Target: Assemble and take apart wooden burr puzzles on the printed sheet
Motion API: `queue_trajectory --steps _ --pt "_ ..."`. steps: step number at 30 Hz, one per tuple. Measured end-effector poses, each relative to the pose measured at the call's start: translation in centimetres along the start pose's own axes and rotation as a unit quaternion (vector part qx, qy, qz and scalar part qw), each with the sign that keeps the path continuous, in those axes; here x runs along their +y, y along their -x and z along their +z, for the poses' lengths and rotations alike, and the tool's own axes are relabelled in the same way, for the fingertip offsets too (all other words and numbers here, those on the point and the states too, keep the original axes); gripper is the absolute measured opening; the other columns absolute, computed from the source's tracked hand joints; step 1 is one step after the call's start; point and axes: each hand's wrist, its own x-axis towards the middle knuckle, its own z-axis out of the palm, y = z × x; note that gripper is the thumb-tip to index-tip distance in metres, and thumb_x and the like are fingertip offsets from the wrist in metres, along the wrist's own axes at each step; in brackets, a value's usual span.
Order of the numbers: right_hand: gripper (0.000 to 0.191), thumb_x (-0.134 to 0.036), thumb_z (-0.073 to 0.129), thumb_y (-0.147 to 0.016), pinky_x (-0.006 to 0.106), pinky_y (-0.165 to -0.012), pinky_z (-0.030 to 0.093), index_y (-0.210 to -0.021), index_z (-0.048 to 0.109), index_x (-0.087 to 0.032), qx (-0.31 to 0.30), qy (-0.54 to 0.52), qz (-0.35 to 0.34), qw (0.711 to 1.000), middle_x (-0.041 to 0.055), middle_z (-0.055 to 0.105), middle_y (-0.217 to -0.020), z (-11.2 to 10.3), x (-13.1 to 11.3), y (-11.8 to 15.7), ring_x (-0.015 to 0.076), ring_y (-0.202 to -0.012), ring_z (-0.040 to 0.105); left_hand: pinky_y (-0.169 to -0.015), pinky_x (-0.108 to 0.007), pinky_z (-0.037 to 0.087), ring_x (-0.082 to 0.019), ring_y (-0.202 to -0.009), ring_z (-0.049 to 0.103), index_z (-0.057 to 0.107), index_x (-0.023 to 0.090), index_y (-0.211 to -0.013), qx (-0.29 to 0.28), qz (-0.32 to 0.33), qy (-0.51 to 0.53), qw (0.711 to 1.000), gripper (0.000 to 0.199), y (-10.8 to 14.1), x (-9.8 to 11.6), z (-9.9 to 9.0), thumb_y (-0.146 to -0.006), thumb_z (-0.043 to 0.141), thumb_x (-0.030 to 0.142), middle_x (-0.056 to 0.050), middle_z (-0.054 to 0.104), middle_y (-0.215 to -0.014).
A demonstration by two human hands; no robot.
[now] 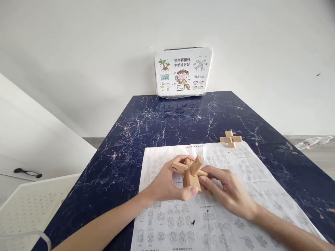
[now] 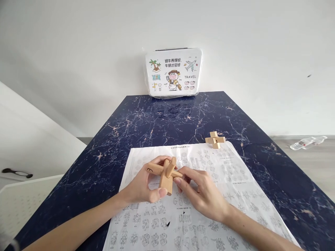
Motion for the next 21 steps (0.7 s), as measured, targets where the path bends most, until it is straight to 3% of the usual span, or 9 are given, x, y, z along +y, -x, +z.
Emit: queue_trajectory --steps 11,21 --pt "0.037 -0.042 0.047 -0.108 0.029 -0.059 0.039 -0.080 0.059 -0.021 -0.007 -0.009 0.005 1.000 -0.0010 0.060 -0.068 -0.5 -0.3 -0.2 0.0129 -0.060 0.054 -0.104 -0.053 0.047 -0.035 -0.117 0.063 0.062 0.022 -0.130 0.030 -0.014 0.009 0.999 0.065 0.1 0.4 -0.6 -0.068 0.080 0.032 -0.011 0.066 -0.126" --pt "0.039 -0.046 0.048 -0.107 0.031 -0.059 0.038 -0.079 0.061 -0.022 -0.024 -0.002 0.019 1.000 -0.0005 0.060 -0.066 -1.0 -0.3 -0.3 0.0143 -0.060 0.054 -0.103 -0.049 0.048 -0.033 -0.114 0.063 0.064 0.022 -0.130 -0.002 -0.003 -0.022 1.000 0.065 0.0 0.7 -1.5 -0.069 0.080 0.036 -0.010 0.068 -0.123"
